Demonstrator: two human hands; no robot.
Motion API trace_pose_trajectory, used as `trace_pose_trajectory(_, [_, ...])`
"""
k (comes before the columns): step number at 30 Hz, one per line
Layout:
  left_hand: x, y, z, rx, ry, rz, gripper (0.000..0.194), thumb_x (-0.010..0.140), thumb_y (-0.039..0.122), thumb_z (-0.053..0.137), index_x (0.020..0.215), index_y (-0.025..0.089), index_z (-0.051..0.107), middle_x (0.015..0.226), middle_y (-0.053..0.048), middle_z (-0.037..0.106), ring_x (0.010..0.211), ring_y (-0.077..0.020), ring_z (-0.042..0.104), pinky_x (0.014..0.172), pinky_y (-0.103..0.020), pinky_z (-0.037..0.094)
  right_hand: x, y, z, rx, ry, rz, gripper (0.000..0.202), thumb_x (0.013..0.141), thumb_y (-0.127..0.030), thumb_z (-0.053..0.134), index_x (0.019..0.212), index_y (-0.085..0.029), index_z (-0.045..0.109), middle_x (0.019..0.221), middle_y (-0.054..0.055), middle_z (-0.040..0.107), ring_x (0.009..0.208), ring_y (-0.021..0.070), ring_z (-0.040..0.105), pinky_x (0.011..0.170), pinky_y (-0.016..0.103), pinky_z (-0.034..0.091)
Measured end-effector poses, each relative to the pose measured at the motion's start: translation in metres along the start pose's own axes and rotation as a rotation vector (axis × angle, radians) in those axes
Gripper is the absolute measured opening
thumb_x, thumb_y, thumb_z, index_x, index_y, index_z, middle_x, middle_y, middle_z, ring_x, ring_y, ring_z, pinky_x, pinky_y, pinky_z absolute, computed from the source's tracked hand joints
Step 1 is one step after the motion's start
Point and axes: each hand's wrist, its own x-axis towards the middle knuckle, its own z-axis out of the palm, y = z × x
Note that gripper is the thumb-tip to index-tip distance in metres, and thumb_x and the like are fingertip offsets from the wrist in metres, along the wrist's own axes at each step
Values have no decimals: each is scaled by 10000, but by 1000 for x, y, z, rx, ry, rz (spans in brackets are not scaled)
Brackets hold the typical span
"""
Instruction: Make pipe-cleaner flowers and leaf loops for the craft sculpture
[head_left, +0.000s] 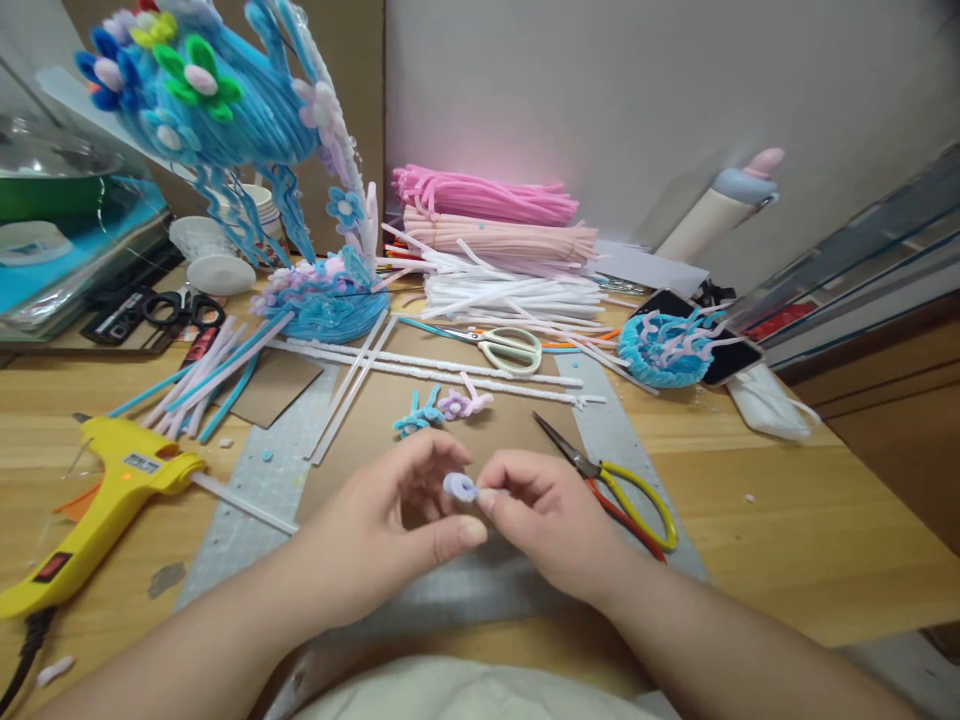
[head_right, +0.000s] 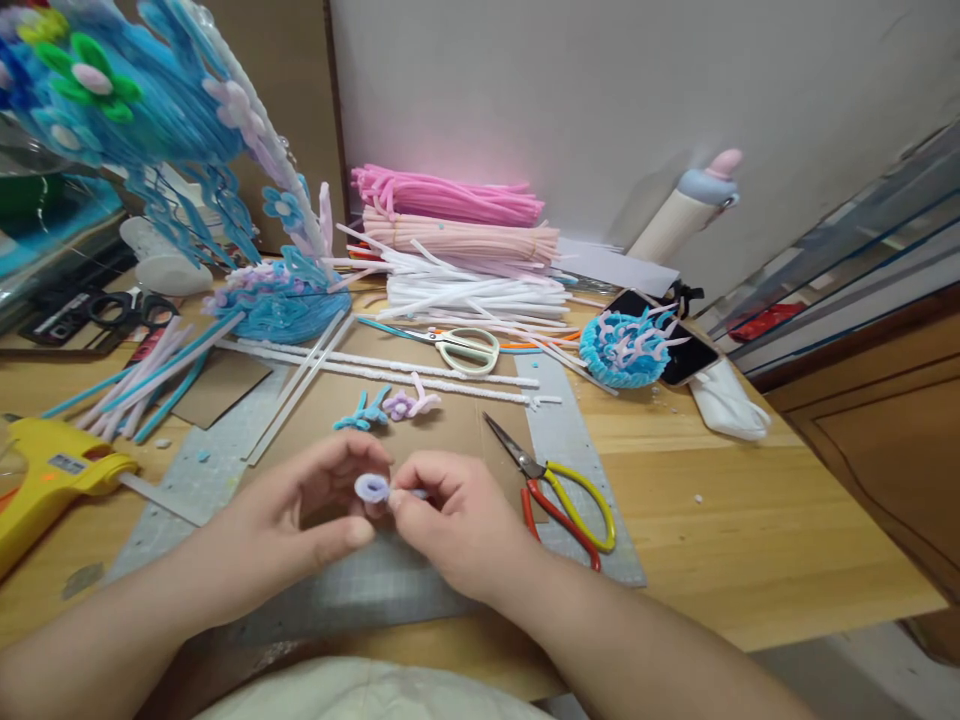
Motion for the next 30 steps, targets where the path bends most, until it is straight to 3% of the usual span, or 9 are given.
trace_pose_trajectory(3, [4,-3,2,-283,-86,-228,373,820,531,444,786,165,510,675,-11,525,603,-140,499,549,-257,398,-2,-4,-3,-586,68,-419,191,796,-155,453,611,-185,492,571,-24,466,588,123,398,641,298,290])
trace_pose_trajectory(6, [3,-3,3,-403,-150,-350,311,835,428,459,684,156,480,617,9,492,518,-100,457,492,-225,363,-3,-3,-5,-894,9,-631,213,850,-156,432,653,-179,510,594,-20,495,621,125,400,675,325,258])
trace_pose_trajectory(11, [0,1,1,-476,-119,-364,192,810,282,498,674,147,484,609,27,462,504,-75,424,455,-184,336,-3,-3,-6,-1007,-9,-668,187,868,-150,426,715,-172,532,609,-21,522,630,122,416,668,332,237])
trace_pose_trajectory(16, [0,2,0,-456,-170,-386,207,817,310,469,693,148,496,620,8,499,500,-91,449,458,-207,361,-3,-4,-7,-1016,-3,-651,187,878,-157,421,736,-172,542,622,-15,539,638,127,431,670,333,236])
trace_pose_trajectory(19, [1,1,2,-382,-140,-327,217,795,330,511,666,161,467,582,36,458,501,-83,403,472,-205,337,-3,-3,-7,-982,-15,-640,193,866,-150,425,711,-168,538,626,-12,535,639,125,434,672,329,245])
trace_pose_trajectory(22, [2,0,4,-183,-112,-193,228,802,354,514,676,171,459,575,56,415,541,-90,378,517,-214,318,-2,-2,-4,-740,-8,-517,170,812,-136,451,661,-169,524,586,-26,492,593,112,415,652,306,269])
trace_pose_trajectory(26, [-2,0,3,281,-40,27,200,854,302,440,702,177,478,620,47,392,586,-108,357,531,-233,284,0,3,2,12,-31,32,129,721,-187,499,595,-174,473,531,-51,420,509,89,352,535,245,261])
trace_pose_trajectory(28, [-4,1,-1,537,-61,235,162,856,226,426,718,174,492,680,20,448,645,-126,401,582,-253,308,1,7,3,497,-198,326,116,694,-217,478,589,-181,443,461,-83,340,439,71,261,510,235,257])
trace_pose_trajectory(30, [-5,2,-5,735,-133,444,136,854,165,414,760,171,513,766,-15,509,718,-147,435,640,-276,320,3,9,3,840,-389,511,111,684,-224,454,585,-188,418,404,-116,225,405,60,180,526,244,287])
